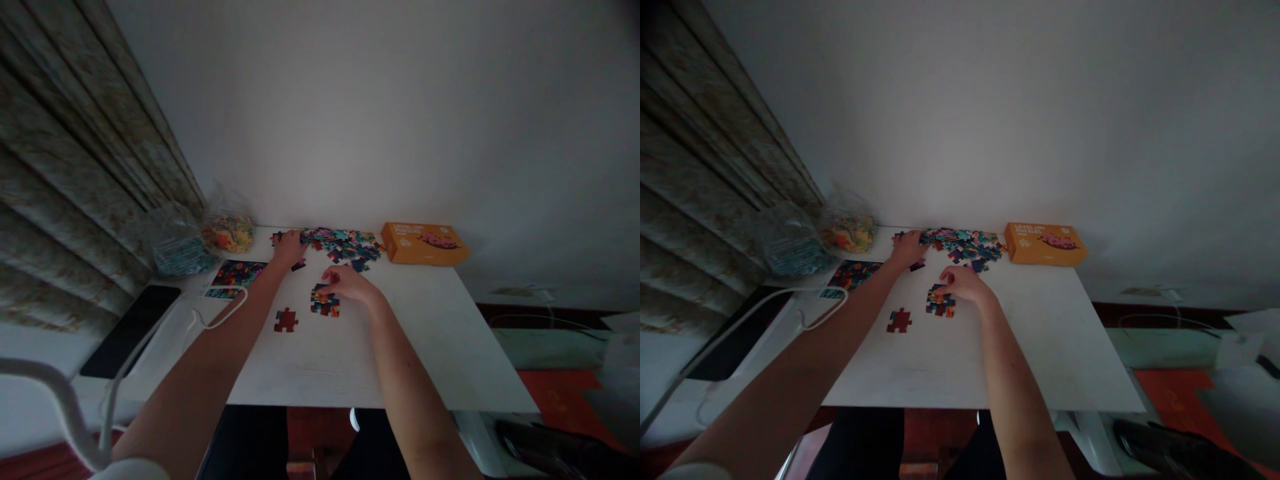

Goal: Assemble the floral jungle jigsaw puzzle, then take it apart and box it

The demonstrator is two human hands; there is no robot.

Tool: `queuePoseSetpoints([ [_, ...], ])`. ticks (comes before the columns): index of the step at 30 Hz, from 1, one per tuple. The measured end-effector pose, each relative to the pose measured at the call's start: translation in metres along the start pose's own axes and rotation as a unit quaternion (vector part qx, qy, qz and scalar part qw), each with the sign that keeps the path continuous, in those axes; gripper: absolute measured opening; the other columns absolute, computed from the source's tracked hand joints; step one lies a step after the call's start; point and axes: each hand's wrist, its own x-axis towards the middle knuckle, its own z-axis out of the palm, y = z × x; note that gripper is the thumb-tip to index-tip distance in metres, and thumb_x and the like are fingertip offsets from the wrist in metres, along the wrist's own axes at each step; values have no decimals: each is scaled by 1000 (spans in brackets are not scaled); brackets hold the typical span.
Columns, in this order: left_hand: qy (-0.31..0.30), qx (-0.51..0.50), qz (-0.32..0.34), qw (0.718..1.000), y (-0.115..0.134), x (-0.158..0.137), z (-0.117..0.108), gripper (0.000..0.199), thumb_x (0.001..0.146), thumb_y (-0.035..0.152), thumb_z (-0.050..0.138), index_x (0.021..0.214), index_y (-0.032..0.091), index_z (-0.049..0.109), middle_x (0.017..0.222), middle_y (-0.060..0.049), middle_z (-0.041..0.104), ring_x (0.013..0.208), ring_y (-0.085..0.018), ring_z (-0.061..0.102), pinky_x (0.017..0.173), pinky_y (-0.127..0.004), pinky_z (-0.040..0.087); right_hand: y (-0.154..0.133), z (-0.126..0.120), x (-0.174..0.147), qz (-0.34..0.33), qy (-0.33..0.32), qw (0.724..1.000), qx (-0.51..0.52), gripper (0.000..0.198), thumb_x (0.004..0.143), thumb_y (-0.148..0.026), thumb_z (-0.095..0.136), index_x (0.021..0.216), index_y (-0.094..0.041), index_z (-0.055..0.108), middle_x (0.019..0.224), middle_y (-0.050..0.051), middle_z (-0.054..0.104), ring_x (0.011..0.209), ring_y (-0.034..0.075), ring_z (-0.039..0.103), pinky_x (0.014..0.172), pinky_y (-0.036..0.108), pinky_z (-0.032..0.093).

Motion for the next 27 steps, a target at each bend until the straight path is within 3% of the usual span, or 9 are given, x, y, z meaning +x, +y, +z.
queuePoseSetpoints([
  [3, -20, 19, -16, 999, -4, 7, 0, 48, 97, 37, 58, 141, 18, 55, 142, -19, 61, 133, -35, 54, 115, -54, 33, -7, 4, -5, -19, -5, 999, -43, 53, 65, -34, 94, 113, -23, 72, 99, 3, 71, 85, 18, 65, 74, 26, 45],
  [8, -34, 24, -35, 999, -7, 18, -6, 50, 89, 41, 69, 134, 22, 59, 137, -17, 64, 130, -37, 56, 107, -49, 40, -16, 6, -9, -34, -32, 996, -81, 43, 65, -32, 94, 102, -24, 74, 103, 4, 70, 92, 22, 66, 78, 28, 47],
  [13, -48, 0, -57, 997, -8, 25, -10, 54, 82, 31, 74, 132, 21, 55, 125, -15, 71, 121, -35, 63, 100, -45, 45, -18, 3, -9, -37, -34, 996, -80, 42, 65, -33, 95, 100, -25, 74, 103, 3, 71, 92, 21, 67, 76, 26, 45],
  [19, -80, -54, -76, 992, -14, 33, -14, 60, 75, 22, 80, 129, 22, 54, 127, -15, 69, 113, -29, 66, 89, -35, 48, -19, 3, -7, -20, -31, 998, -60, 36, 78, -46, 85, 102, -22, 72, 90, 2, 69, 79, 18, 63, 68, 25, 42],
  [23, -92, -61, -85, 990, -23, 37, -19, 61, 70, 21, 84, 124, 22, 57, 116, -12, 73, 106, -28, 68, 86, -33, 47, -8, 0, -5, 15, 38, 996, -85, 36, 80, -46, 83, 106, -23, 72, 98, 5, 69, 89, 21, 64, 78, 30, 46],
  [27, -105, -41, -94, 989, -32, 37, -23, 57, 68, 23, 83, 121, 22, 61, 105, -8, 75, 102, -29, 69, 85, -34, 48, 7, -8, -8, 107, 200, 963, -149, 46, 82, -46, 79, 122, -26, 69, 131, 15, 61, 123, 35, 56, 97, 49, 46],
])
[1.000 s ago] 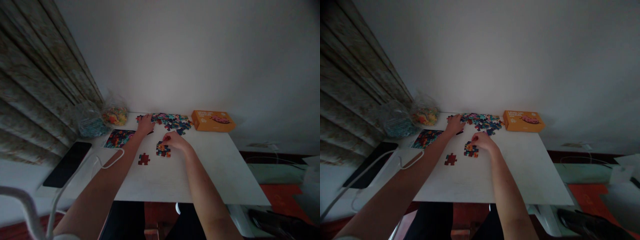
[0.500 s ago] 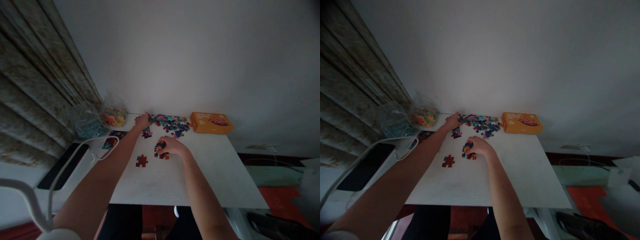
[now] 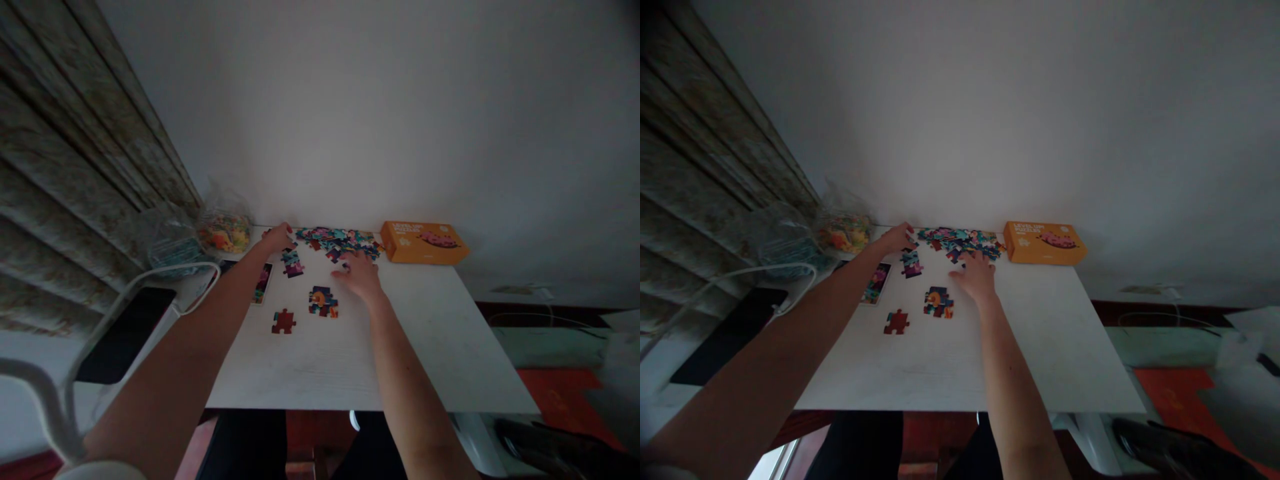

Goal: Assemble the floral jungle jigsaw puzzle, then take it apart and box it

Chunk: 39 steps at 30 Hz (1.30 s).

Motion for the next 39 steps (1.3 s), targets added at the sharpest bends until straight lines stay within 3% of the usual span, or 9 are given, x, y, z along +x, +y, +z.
queuePoseSetpoints([
  [4, 43, -66, -9, 997, -11, 4, -4, 51, 68, 14, 78, 117, 22, 63, 107, -7, 74, 96, -24, 69, 79, -30, 49, 15, 3, 4, 56, 33, 998, -7, 59, 83, -46, 77, 138, -30, 62, 154, 19, 46, 139, 44, 43, 103, 67, 40],
  [10, 130, -199, 10, 971, -10, -4, -9, 36, 82, 13, 66, 118, 19, 65, 105, -8, 74, 91, -18, 70, 78, -28, 52, 33, 21, 16, 20, 36, 999, 23, 41, 95, -24, 57, 135, -31, 63, 156, 11, 50, 147, 35, 39, 114, 67, 32],
  [12, 115, -248, 29, 961, -3, -18, -4, 39, 80, 16, 70, 118, 19, 66, 102, -7, 75, 88, -18, 70, 77, -28, 53, 37, 23, 20, 1, 38, 999, 36, 42, 95, -19, 53, 134, -30, 63, 155, 9, 52, 147, 31, 40, 116, 65, 31],
  [18, -26, -359, 142, 922, 17, -75, 32, 35, 78, 30, 75, 111, 19, 72, 103, -5, 76, 90, -19, 72, 80, -31, 57, 40, 21, 25, -12, 87, 995, 56, 40, 90, -13, 54, 124, -25, 70, 147, 12, 58, 138, 28, 51, 113, 53, 40],
  [22, -67, -387, 161, 906, 23, -95, 51, 29, 85, 30, 69, 111, 18, 73, 107, -8, 78, 98, -20, 72, 90, -34, 57, 31, 14, 24, 1, 119, 989, 85, 30, 89, -18, 58, 114, -20, 75, 122, 13, 71, 113, 26, 65, 99, 41, 50],
  [26, -79, -385, 147, 908, 24, -100, 58, 29, 92, 32, 63, 115, 18, 73, 109, -8, 79, 96, -19, 72, 89, -35, 58, 20, 7, 21, 6, 120, 985, 127, 22, 92, -25, 56, 100, -22, 77, 92, 7, 76, 84, 23, 69, 85, 37, 53],
  [31, -120, -376, 151, 906, 20, -97, 61, 34, 96, 22, 51, 123, 18, 71, 121, -8, 76, 105, -19, 72, 90, -32, 57, 17, 5, 19, 12, 122, 981, 152, 20, 91, -28, 59, 96, -23, 77, 86, 6, 76, 80, 23, 69, 81, 36, 51],
  [34, -131, -331, 188, 915, 16, -97, 62, 38, 94, 15, 49, 125, 18, 71, 127, -8, 74, 111, -20, 70, 97, -34, 55, 19, 6, 19, 24, 119, 982, 146, 19, 91, -28, 60, 96, -22, 77, 86, 6, 76, 79, 23, 68, 80, 35, 51],
  [39, -83, -135, 308, 938, 15, -104, 63, 34, 86, 16, 67, 118, 20, 75, 129, -8, 73, 124, -25, 63, 113, -38, 44, 18, 10, 20, 14, 118, 984, 134, 18, 92, -25, 60, 97, -21, 76, 89, 6, 76, 81, 21, 69, 80, 33, 50],
])
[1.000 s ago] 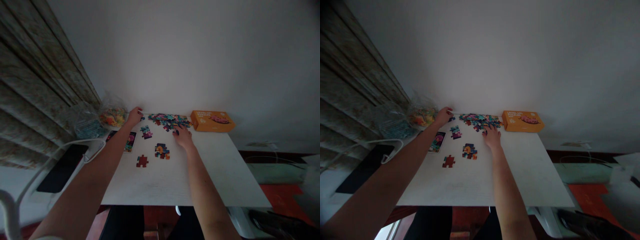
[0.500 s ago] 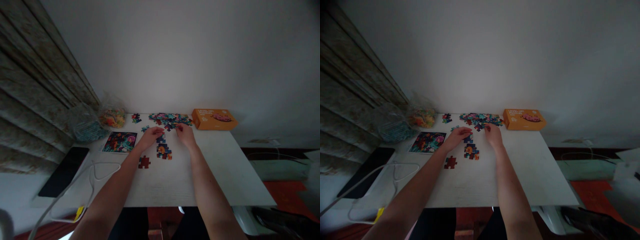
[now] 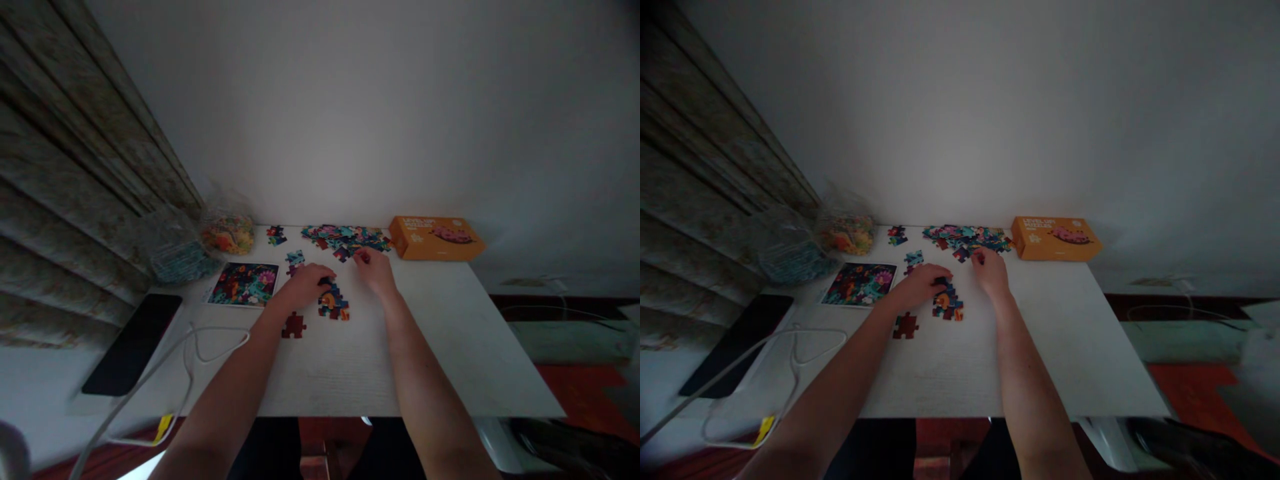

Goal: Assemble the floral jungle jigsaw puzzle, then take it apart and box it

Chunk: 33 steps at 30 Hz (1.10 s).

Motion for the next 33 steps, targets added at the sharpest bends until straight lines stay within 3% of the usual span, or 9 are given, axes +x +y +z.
queuePoseSetpoints([
  [7, -76, 35, 64, 994, 17, -5, -1, 26, 85, 27, 74, 110, 23, 78, 117, -6, 75, 110, -24, 67, 102, -33, 48, -14, 13, -3, -74, -39, 996, 7, 19, 96, -25, 59, 100, -20, 76, 98, 7, 76, 84, 20, 67, 84, 32, 51],
  [13, -116, -21, 25, 993, 23, -5, -8, 15, 85, 23, 71, 97, 21, 80, 99, -3, 78, 90, -18, 70, 85, -26, 50, -47, 36, 13, -140, -105, 981, -83, 24, 100, -25, 57, 115, -19, 74, 119, 11, 71, 115, 24, 62, 103, 37, 45],
  [16, -136, -42, 11, 990, 22, -6, -13, 13, 82, 18, 70, 91, 19, 80, 94, -2, 78, 83, -17, 69, 79, -24, 49, -62, 47, 24, -115, -136, 970, -167, 33, 100, -33, 58, 128, -19, 68, 134, 16, 63, 125, 31, 56, 104, 45, 45],
  [22, -175, -62, -51, 981, 16, -9, -21, 13, 77, 21, 71, 87, 19, 79, 80, 0, 76, 72, -15, 66, 67, -23, 46, -75, 61, 34, -7, -100, 972, -213, 51, 98, -49, 59, 135, -14, 60, 138, 23, 57, 128, 37, 53, 104, 52, 44],
  [26, -149, -37, -59, 986, 17, -9, -21, 16, 82, 26, 65, 83, 18, 79, 73, 0, 73, 68, -16, 64, 64, -24, 43, -78, 63, 32, 11, -76, 973, -216, 43, 100, -45, 56, 129, -13, 65, 136, 24, 58, 126, 36, 54, 102, 49, 44],
  [33, -54, 13, -91, 994, 11, -10, -27, 18, 84, 24, 60, 75, 19, 75, 67, 0, 69, 66, -17, 63, 62, -26, 41, -67, 41, 8, -135, -103, 959, -225, 28, 100, -40, 57, 113, -22, 75, 129, 13, 68, 125, 34, 53, 102, 50, 41],
])
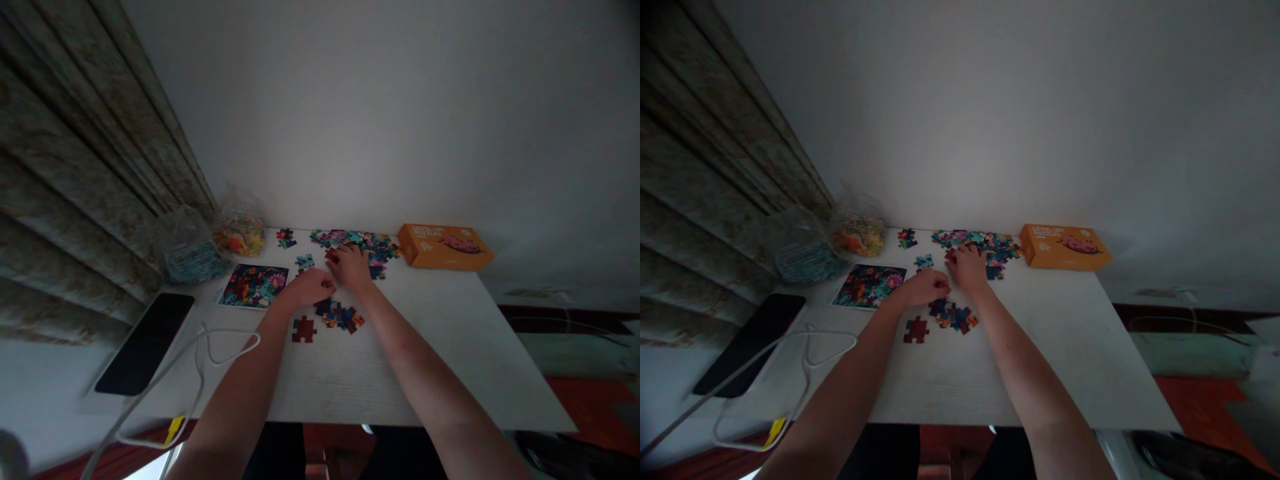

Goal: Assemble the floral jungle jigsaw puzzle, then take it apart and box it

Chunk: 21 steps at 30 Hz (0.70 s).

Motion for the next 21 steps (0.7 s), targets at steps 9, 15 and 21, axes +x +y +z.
queuePoseSetpoints([
  [9, 168, 93, -81, 978, -2, 2, -10, 21, 91, 24, 55, 83, 19, 73, 87, -7, 74, 85, -21, 67, 81, -30, 48, 24, 2, -42, -103, -90, 968, 212, 26, 85, -24, 77, 111, -25, 75, 119, 6, 71, 111, 22, 64, 98, 33, 47],
  [15, 255, 67, -16, 965, -9, 15, 1, 20, 92, 17, 53, 99, 18, 72, 106, -9, 72, 101, -21, 67, 98, -32, 50, 29, -6, -57, -87, -146, 950, 261, 52, 75, -18, 81, 125, -26, 69, 120, 5, 67, 96, 18, 67, 89, 29, 50],
  [21, 223, 134, 60, 964, 8, 65, 8, 42, 91, 9, 49, 128, 18, 66, 137, -11, 64, 132, -23, 56, 117, -37, 40, 25, -10, -57, -73, -162, 952, 247, 44, 72, -26, 88, 114, -23, 73, 100, 3, 71, 84, 18, 65, 79, 27, 47],
])
